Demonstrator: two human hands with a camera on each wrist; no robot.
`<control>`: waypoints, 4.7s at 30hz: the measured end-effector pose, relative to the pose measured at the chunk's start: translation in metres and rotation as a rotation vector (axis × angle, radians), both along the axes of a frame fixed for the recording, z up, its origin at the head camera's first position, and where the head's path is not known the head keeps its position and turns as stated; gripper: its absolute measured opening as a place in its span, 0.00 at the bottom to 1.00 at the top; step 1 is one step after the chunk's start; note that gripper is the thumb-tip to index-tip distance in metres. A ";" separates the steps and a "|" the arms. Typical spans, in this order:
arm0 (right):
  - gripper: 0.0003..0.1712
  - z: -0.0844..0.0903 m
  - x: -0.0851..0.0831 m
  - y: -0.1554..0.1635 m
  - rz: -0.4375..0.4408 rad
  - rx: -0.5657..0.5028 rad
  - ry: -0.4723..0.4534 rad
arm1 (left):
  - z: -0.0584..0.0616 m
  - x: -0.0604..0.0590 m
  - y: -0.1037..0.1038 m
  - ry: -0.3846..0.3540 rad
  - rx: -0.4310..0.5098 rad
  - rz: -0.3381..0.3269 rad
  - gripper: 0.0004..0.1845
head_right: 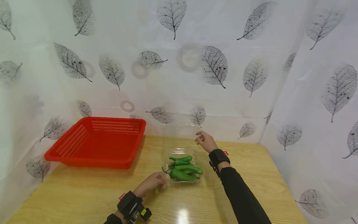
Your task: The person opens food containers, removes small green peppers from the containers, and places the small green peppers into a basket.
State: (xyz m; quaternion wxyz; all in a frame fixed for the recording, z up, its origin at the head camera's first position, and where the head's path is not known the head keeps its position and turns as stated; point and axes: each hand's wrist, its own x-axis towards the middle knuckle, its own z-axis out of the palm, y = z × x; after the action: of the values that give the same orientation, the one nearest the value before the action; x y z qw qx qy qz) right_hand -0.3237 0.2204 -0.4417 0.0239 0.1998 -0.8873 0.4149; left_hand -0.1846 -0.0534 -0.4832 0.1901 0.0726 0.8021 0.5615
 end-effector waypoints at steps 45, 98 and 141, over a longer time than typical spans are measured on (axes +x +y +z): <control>0.26 -0.207 -0.120 0.076 0.031 0.202 -0.235 | 0.001 0.001 -0.014 -0.065 -0.050 -0.107 0.14; 0.27 -0.032 0.185 -0.007 0.080 0.403 0.749 | 0.044 -0.064 0.048 0.864 -0.801 -0.517 0.09; 0.21 -0.033 0.107 0.014 -0.162 0.106 0.096 | 0.034 -0.083 0.065 0.720 -0.897 -0.545 0.09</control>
State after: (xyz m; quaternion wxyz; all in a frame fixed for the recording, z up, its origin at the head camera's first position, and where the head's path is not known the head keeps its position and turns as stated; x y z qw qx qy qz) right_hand -0.2167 0.2349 -0.4751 0.0893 0.1477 -0.9191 0.3542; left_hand -0.2672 0.0112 -0.4489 0.0564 0.3715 0.9257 0.0428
